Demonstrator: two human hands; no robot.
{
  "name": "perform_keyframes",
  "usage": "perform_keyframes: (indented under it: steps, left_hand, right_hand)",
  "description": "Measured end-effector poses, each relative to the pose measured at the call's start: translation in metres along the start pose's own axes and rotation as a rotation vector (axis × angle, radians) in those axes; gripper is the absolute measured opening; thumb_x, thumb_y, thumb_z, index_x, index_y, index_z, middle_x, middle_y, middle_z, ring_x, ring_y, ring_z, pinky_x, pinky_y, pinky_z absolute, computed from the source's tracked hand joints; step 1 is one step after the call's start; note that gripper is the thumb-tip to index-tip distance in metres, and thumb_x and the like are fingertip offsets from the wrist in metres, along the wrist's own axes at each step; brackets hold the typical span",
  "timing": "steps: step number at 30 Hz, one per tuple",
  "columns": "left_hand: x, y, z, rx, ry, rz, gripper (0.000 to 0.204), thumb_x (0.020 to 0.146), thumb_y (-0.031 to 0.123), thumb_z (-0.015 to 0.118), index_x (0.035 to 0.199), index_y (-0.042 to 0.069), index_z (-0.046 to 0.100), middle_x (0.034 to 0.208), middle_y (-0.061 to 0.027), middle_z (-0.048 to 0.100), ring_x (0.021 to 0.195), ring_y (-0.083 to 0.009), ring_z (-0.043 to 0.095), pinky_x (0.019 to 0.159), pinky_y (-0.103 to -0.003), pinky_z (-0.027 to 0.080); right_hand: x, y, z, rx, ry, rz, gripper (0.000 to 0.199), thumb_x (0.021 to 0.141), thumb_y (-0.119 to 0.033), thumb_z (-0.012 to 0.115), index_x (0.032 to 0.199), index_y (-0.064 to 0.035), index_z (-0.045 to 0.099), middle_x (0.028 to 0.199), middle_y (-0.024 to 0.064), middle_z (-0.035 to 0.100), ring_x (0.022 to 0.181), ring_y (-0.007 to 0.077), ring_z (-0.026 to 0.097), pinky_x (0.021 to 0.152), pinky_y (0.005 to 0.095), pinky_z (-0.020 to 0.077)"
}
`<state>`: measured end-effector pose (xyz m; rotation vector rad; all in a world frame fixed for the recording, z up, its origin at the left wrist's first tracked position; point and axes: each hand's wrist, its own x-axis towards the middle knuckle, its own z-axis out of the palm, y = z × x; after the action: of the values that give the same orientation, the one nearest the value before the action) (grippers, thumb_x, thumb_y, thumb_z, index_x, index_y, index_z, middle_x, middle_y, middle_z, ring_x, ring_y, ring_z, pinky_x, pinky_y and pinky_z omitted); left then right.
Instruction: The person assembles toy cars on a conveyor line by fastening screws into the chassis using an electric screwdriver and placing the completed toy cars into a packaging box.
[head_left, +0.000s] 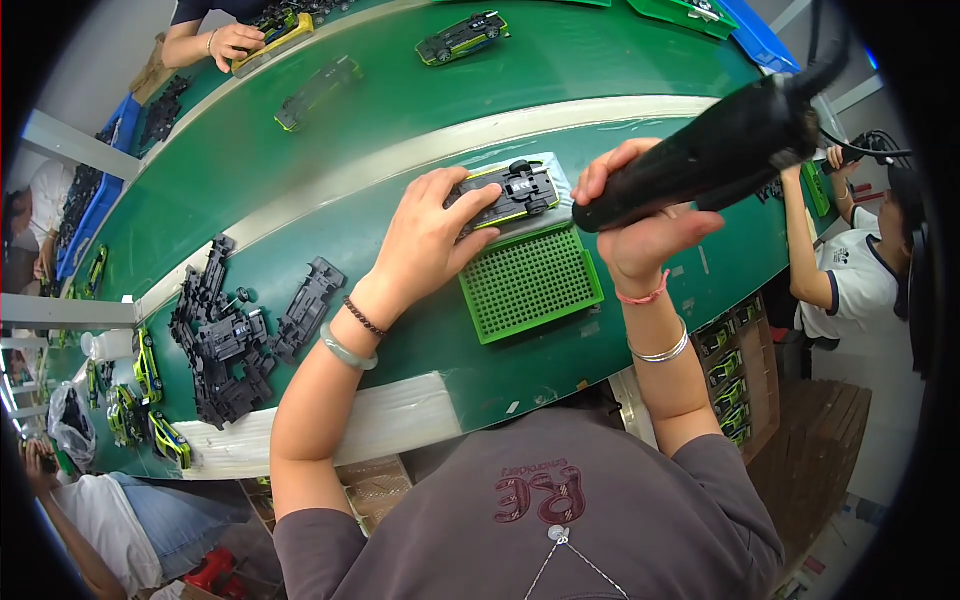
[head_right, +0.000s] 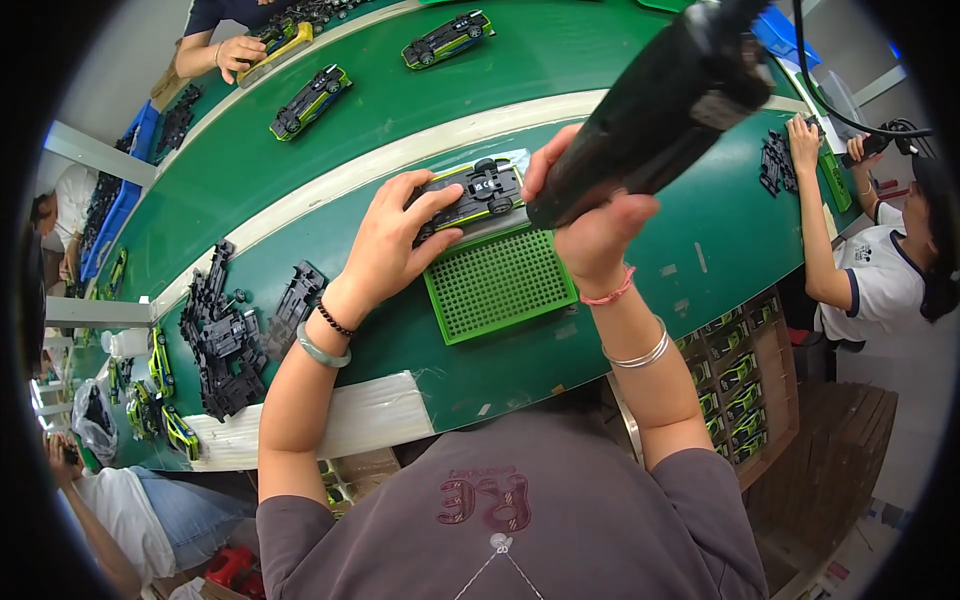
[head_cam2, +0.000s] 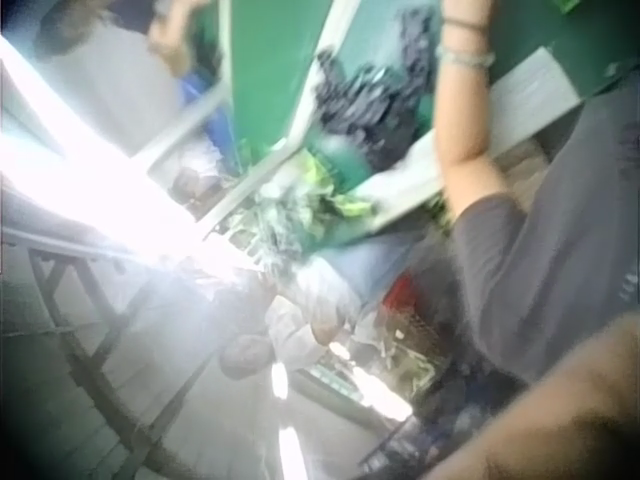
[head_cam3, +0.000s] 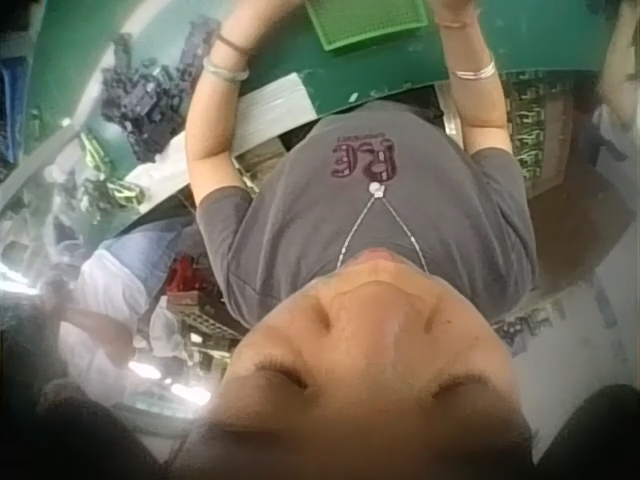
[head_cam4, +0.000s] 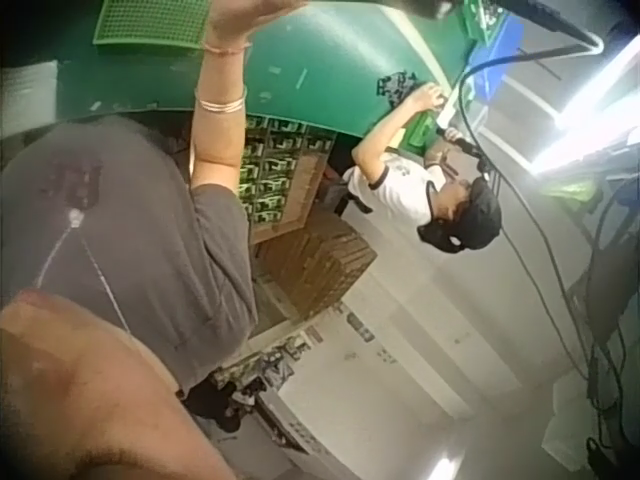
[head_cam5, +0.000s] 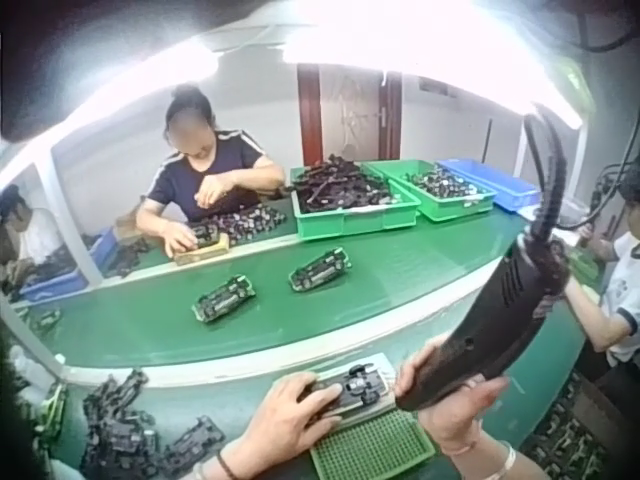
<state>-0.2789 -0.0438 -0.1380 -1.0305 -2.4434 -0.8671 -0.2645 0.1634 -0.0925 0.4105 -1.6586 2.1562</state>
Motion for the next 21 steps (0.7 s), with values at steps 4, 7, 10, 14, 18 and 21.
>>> perform_keyframes:
  steps: [4,7,10,14,18,21]
  left_hand:
    - [0.000,0.000,0.000,0.011,-0.001,0.001,0.042,0.072,0.020,0.071,0.111,0.011,0.057,0.109,-0.0180,0.051,0.100,-0.0354,0.050,0.086,-0.043,0.043]
    - [0.001,0.000,-0.001,0.008,-0.008,-0.007,0.041,0.072,0.020,0.071,0.110,0.011,0.057,0.108,-0.0179,0.051,0.100,-0.0351,0.051,0.086,-0.043,0.043]
    - [0.002,0.001,0.000,0.003,0.006,0.003,0.040,0.072,0.020,0.071,0.109,0.010,0.057,0.108,-0.0176,0.052,0.099,-0.0349,0.051,0.086,-0.043,0.043]
    - [0.002,0.002,-0.001,0.001,0.009,0.000,0.040,0.072,0.020,0.071,0.109,0.010,0.057,0.107,-0.0172,0.052,0.099,-0.0347,0.051,0.086,-0.043,0.043]
    - [0.002,0.002,-0.002,0.006,0.006,-0.001,0.040,0.072,0.020,0.071,0.108,0.010,0.058,0.107,-0.0169,0.052,0.100,-0.0345,0.051,0.087,-0.043,0.043]
    - [0.002,0.002,-0.002,0.002,0.002,-0.003,0.040,0.072,0.020,0.071,0.108,0.010,0.058,0.107,-0.0168,0.052,0.100,-0.0345,0.051,0.087,-0.043,0.043]
  right_hand:
    - [0.022,-0.009,0.006,0.122,-0.001,-0.101,0.100,0.057,-0.093,0.025,0.086,-0.0007,0.049,0.063,0.0079,0.053,0.057,0.0144,0.053,0.053,0.0248,0.0421]
    - [0.035,-0.005,0.015,0.032,0.008,-0.098,0.099,0.059,-0.092,0.024,0.085,-0.0003,0.049,0.062,0.0119,0.054,0.055,0.0207,0.052,0.053,0.0313,0.0453]
    - [0.039,0.007,0.013,-0.008,-0.001,-0.100,0.096,0.060,-0.091,0.026,0.085,-0.0014,0.050,0.063,0.0113,0.055,0.055,0.0205,0.053,0.053,0.0301,0.0448]
    - [0.040,0.015,0.013,-0.020,0.036,-0.103,0.094,0.061,-0.091,0.027,0.085,-0.0025,0.050,0.062,0.0101,0.054,0.056,0.0194,0.053,0.053,0.0294,0.0445]
    - [0.041,0.022,0.011,0.004,0.033,-0.073,0.093,0.061,-0.091,0.027,0.085,-0.0031,0.050,0.062,0.0096,0.054,0.057,0.0190,0.053,0.053,0.0293,0.0442]
    - [0.042,0.027,0.010,-0.005,0.054,-0.053,0.093,0.061,-0.090,0.027,0.085,-0.0034,0.050,0.062,0.0091,0.054,0.056,0.0188,0.053,0.053,0.0291,0.0439]
